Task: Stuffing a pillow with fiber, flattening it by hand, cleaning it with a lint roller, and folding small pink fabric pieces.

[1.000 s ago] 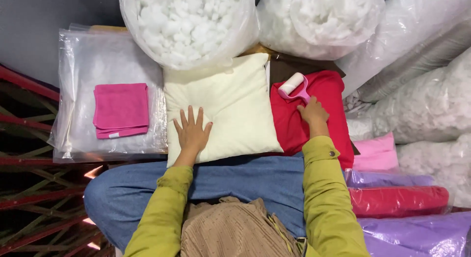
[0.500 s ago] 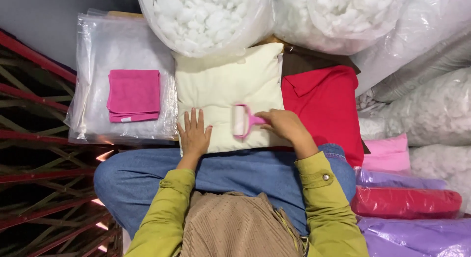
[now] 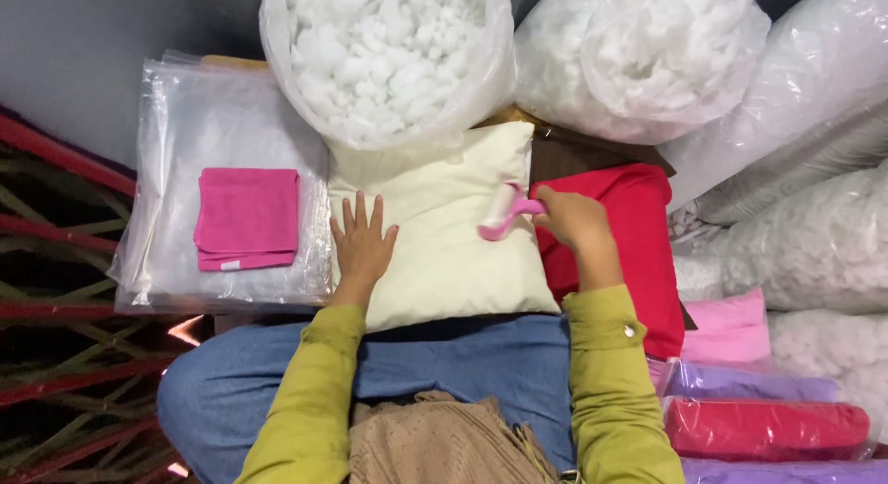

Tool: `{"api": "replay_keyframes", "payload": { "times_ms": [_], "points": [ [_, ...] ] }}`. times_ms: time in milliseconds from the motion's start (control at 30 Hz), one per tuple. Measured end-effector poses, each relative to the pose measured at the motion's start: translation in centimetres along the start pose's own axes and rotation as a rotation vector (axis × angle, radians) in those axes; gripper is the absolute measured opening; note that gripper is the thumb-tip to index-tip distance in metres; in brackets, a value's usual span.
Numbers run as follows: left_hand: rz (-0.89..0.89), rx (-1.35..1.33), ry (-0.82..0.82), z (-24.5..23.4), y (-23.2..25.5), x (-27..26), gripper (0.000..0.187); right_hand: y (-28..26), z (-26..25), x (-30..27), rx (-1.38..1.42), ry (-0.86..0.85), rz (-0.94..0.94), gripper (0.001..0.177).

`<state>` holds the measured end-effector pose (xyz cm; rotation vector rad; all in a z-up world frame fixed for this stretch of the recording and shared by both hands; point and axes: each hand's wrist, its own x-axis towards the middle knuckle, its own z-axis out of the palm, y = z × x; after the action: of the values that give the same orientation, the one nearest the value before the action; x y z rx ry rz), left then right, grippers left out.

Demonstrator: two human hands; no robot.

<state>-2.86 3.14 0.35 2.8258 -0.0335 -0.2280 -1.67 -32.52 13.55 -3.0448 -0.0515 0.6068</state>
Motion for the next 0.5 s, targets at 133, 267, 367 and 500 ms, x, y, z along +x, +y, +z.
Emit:
{"api": "replay_keyframes", "payload": {
  "times_ms": [133, 267, 367, 500],
  "points": [
    [-0.001, -0.038, 0.023, -2.1, 1.2, 0.5, 0.067, -1.6, -4.9, -1.7, -0.073, 0.111, 0.074, 0.031],
    [0.085, -0.061, 0.076, -1.7, 1.4, 3.7, 0.062, -6.1, -1.6, 2.1, 0.065, 0.242, -0.205, 0.029],
    [0.070, 0.068, 0.033, -1.0, -0.8, 5.7, 0.065, -2.0, -1.0, 4.2, -0.054, 0.308, -0.166, 0.028],
    [0.054, 0.047, 0.110, -4.2, 0.2, 4.7, 0.065, 3.2, -2.7, 2.7, -0.083, 0.366, 0.032, 0.030]
  ]
}}
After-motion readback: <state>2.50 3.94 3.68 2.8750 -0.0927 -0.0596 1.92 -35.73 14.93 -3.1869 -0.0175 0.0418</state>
